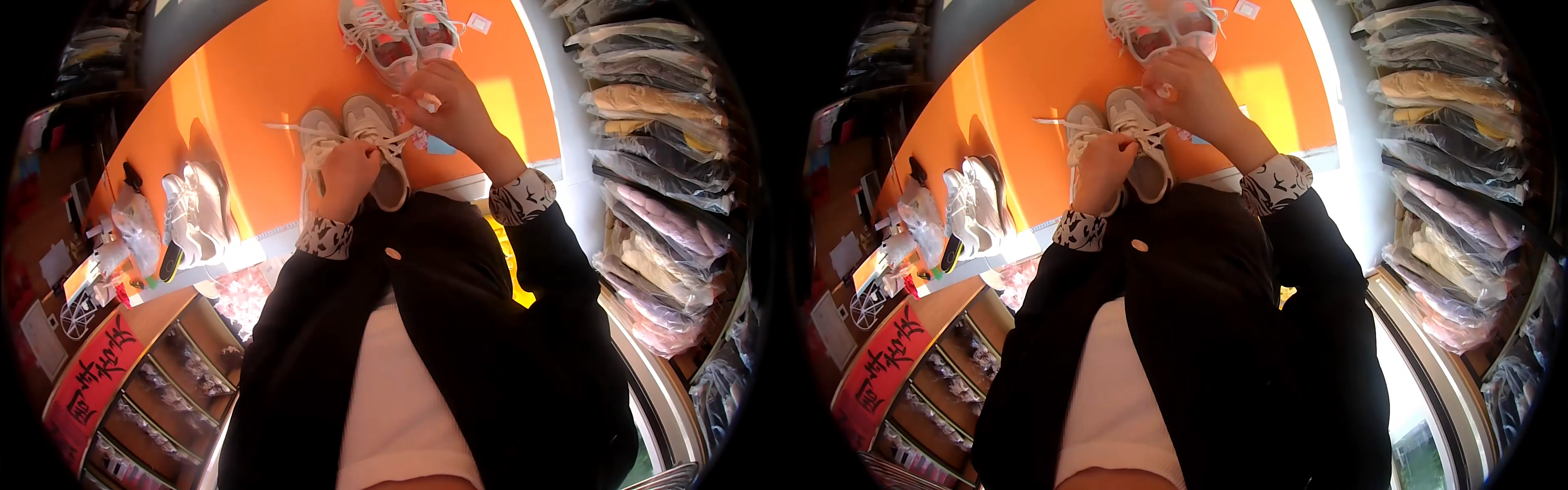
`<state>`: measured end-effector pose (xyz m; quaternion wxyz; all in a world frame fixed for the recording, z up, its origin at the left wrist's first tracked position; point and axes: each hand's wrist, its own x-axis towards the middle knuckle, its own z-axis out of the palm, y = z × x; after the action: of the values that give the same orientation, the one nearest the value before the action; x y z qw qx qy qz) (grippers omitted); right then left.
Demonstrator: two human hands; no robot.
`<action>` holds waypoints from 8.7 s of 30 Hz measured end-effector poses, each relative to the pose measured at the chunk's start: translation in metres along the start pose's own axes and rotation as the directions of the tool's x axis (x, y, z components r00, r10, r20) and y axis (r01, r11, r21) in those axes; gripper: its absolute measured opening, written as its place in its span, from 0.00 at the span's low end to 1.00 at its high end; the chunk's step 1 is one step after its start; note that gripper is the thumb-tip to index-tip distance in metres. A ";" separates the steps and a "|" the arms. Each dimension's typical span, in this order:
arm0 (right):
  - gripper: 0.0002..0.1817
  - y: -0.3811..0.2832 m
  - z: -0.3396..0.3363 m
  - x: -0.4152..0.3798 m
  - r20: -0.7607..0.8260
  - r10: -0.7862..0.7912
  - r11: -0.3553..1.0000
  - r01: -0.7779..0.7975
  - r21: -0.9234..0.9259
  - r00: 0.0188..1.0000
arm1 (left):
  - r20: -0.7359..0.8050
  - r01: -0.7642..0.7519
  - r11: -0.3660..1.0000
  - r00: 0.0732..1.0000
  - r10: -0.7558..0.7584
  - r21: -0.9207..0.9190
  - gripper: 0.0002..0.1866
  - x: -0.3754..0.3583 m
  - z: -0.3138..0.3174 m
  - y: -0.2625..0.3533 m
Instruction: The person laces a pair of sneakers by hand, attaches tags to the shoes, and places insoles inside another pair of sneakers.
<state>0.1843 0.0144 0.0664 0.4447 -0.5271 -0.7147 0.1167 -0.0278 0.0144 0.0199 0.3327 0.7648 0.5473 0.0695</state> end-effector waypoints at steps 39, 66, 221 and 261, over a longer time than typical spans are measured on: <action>0.08 -0.014 0.091 -0.085 0.100 0.638 0.770 -0.635 -0.059 0.764 | 0.515 0.438 0.399 0.851 0.106 -0.806 0.08 -0.008 -0.067 -0.016; 0.07 -0.032 0.105 -0.065 0.075 0.338 0.927 -0.318 -0.197 0.938 | -0.294 -0.404 0.893 0.894 0.339 -0.200 0.05 0.001 -0.060 -0.023; 0.06 -0.014 0.087 -0.092 0.180 0.645 0.743 -0.665 0.081 0.743 | 0.073 0.057 0.118 0.988 0.138 -0.991 0.11 -0.026 -0.152 -0.016; 0.07 -0.027 0.111 -0.085 0.148 0.361 0.931 -0.349 -0.104 0.921 | -0.125 -0.125 0.982 0.982 0.143 0.142 0.05 -0.020 -0.004 -0.029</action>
<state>0.0873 -0.0363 -0.0242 0.3352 -0.6528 -0.6455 0.2115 -0.0605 0.0041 0.0108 0.2377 0.8141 0.5190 0.1066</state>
